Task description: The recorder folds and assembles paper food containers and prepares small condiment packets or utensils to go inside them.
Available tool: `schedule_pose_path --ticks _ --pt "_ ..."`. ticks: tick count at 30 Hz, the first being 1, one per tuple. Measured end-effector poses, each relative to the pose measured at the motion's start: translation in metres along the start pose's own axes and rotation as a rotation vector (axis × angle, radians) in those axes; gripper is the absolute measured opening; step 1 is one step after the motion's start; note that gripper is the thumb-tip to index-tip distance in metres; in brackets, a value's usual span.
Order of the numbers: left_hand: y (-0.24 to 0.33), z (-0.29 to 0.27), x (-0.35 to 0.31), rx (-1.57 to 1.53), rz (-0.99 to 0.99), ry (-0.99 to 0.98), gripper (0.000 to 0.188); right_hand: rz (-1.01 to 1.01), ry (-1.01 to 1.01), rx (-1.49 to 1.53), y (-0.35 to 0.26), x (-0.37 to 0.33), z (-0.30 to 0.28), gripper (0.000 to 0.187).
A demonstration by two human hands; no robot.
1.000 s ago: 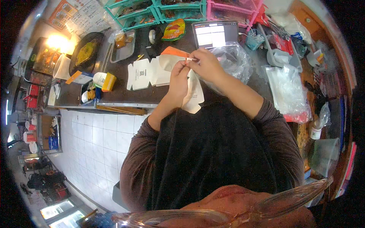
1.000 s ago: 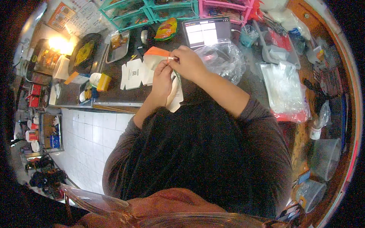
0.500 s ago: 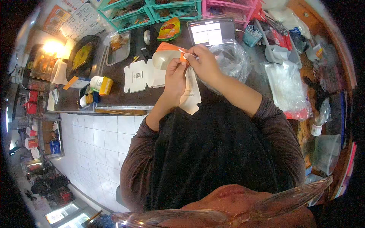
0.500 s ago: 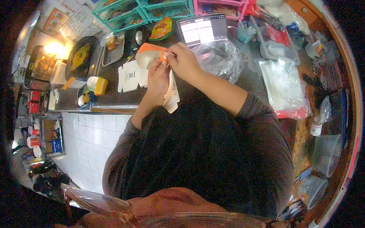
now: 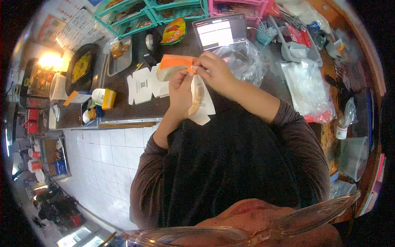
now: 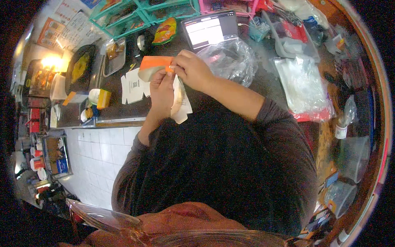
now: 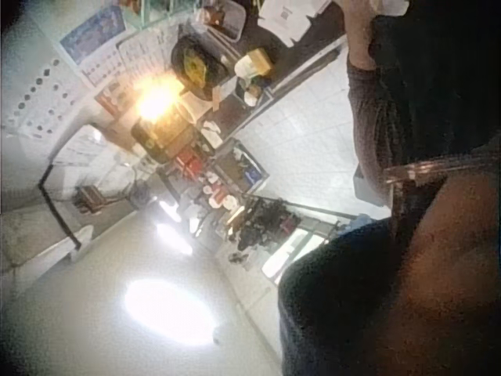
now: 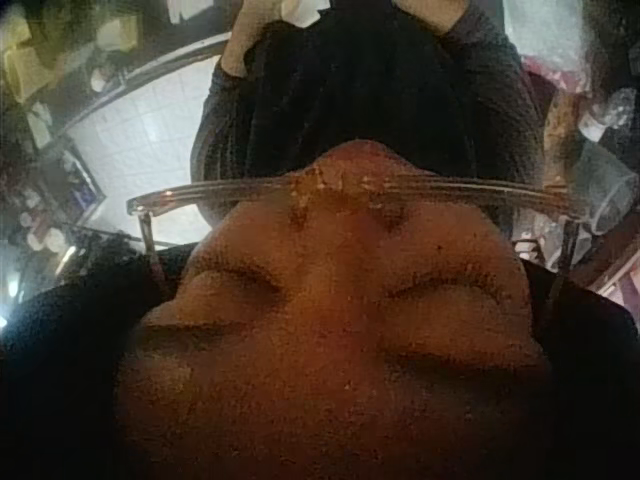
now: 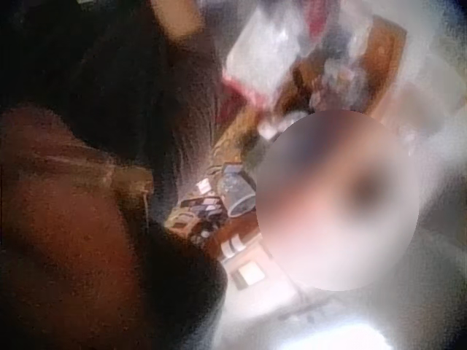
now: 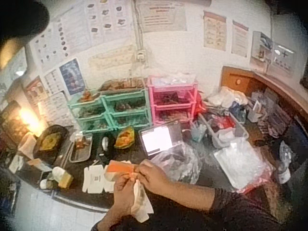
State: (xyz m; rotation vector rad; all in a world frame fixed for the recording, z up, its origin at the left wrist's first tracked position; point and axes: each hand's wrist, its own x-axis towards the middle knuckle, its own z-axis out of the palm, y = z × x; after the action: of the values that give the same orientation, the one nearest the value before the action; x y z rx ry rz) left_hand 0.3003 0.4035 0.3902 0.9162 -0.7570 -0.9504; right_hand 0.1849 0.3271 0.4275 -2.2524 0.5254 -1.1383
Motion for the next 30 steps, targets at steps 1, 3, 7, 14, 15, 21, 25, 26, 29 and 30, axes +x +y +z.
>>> schedule_pose_path --ticks 1,3,7,14,15,21,25,26,29,30 --pt "0.000 0.000 0.000 -0.002 -0.006 -0.009 0.012 0.007 0.006 -0.006 0.002 -0.001 -0.001 0.011" --pt "0.001 0.002 -0.001 0.016 -0.052 -0.008 0.013 -0.009 0.006 0.039 0.005 -0.003 -0.002 0.012" --pt "0.006 0.008 -0.001 0.041 0.001 -0.001 0.012 0.039 0.000 0.057 0.003 -0.004 -0.005 0.013" --pt "-0.004 -0.003 0.008 0.066 -0.027 0.019 0.011 0.136 -0.069 0.134 0.006 -0.006 -0.003 0.015" --pt "-0.002 -0.001 0.008 0.091 -0.065 0.005 0.010 0.166 -0.066 0.153 0.008 -0.007 -0.002 0.015" --pt "-0.002 -0.002 0.007 -0.040 -0.124 -0.065 0.017 0.145 0.022 0.121 0.017 -0.008 0.002 0.014" --pt "-0.006 -0.005 0.009 -0.018 -0.045 -0.129 0.021 0.138 0.022 0.144 0.013 -0.006 0.002 0.014" --pt "-0.008 -0.007 0.009 0.031 -0.023 -0.110 0.021 0.129 0.013 0.144 0.014 -0.006 0.002 0.012" --pt "-0.007 -0.006 0.009 0.077 0.016 -0.063 0.019 0.114 -0.008 0.164 0.012 -0.005 0.002 0.011" --pt "-0.006 -0.006 0.009 0.074 0.032 -0.038 0.018 0.110 -0.017 0.181 0.010 -0.005 0.002 0.011"
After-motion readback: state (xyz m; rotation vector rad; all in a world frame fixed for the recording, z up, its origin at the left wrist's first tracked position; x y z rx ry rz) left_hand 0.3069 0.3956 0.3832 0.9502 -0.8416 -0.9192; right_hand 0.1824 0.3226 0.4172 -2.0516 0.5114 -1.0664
